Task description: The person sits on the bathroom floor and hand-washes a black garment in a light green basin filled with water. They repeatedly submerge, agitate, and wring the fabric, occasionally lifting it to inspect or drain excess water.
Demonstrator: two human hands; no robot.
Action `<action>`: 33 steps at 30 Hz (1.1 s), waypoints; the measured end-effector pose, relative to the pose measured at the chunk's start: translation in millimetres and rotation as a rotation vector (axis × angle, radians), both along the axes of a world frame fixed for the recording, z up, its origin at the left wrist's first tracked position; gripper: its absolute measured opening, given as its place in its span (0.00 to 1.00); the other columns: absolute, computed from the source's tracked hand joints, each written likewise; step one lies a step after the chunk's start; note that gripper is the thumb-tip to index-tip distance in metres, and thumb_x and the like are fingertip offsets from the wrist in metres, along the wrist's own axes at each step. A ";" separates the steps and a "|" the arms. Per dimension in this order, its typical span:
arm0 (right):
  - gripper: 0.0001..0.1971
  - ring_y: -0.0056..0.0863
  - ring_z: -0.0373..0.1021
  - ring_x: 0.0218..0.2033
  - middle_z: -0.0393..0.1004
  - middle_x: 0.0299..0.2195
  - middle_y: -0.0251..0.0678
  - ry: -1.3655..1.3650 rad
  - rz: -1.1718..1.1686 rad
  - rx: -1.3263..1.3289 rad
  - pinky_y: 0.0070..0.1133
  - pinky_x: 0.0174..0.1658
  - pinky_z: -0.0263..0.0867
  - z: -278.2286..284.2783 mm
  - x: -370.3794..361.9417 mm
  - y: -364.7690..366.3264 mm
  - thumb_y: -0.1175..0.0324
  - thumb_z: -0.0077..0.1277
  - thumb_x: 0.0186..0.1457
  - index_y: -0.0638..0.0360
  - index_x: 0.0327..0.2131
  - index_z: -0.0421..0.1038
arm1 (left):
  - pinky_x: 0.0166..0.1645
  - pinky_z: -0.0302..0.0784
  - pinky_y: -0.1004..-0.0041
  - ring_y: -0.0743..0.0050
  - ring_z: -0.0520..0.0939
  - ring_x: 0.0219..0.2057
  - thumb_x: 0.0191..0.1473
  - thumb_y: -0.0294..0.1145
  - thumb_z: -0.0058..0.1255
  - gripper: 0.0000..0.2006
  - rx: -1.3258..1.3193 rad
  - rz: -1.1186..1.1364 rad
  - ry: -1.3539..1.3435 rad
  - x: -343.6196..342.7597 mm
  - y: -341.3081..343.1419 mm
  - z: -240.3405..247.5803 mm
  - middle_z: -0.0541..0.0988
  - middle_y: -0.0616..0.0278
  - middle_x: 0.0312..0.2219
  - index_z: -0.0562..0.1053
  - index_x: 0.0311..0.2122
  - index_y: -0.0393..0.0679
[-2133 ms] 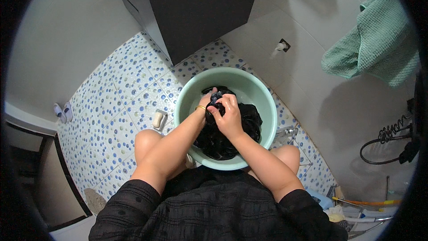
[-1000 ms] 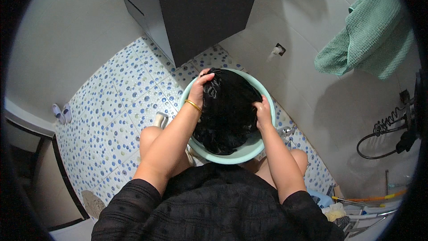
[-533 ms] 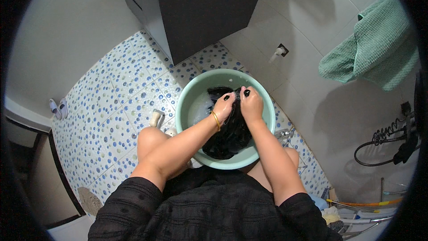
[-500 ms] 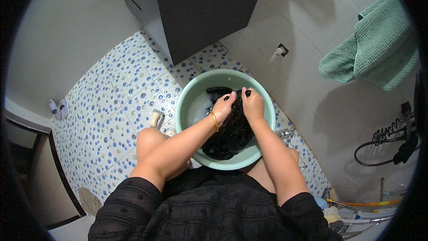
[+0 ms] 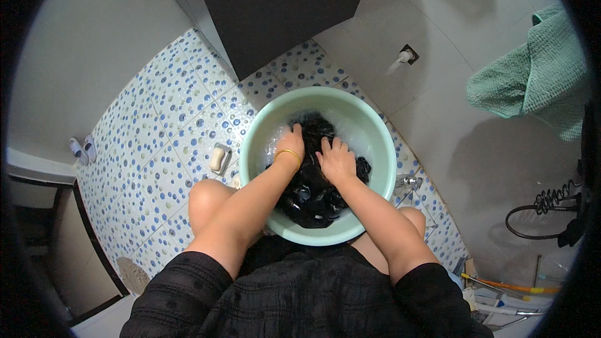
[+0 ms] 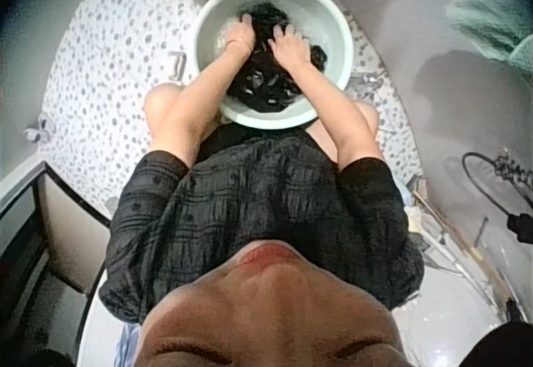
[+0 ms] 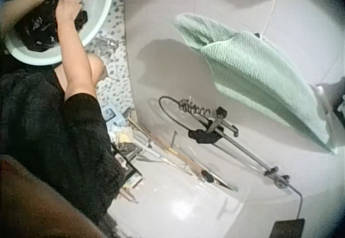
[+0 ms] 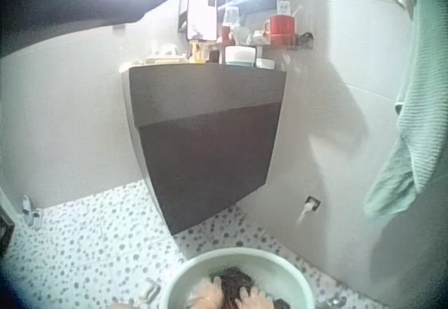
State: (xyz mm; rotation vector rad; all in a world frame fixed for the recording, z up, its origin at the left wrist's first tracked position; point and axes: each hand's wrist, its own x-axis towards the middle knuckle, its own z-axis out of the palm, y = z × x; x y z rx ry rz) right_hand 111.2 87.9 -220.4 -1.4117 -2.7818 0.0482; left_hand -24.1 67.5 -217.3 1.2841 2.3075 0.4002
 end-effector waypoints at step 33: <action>0.16 0.47 0.65 0.28 0.68 0.29 0.46 0.622 -0.378 -0.231 0.36 0.33 0.60 44.1 26.9 29.1 0.56 0.38 0.52 0.60 0.28 0.66 | 0.32 0.68 0.69 0.65 0.74 0.24 0.45 0.49 0.47 0.21 0.279 0.082 -0.823 23.1 -17.3 41.0 0.75 0.56 0.20 0.72 0.31 0.37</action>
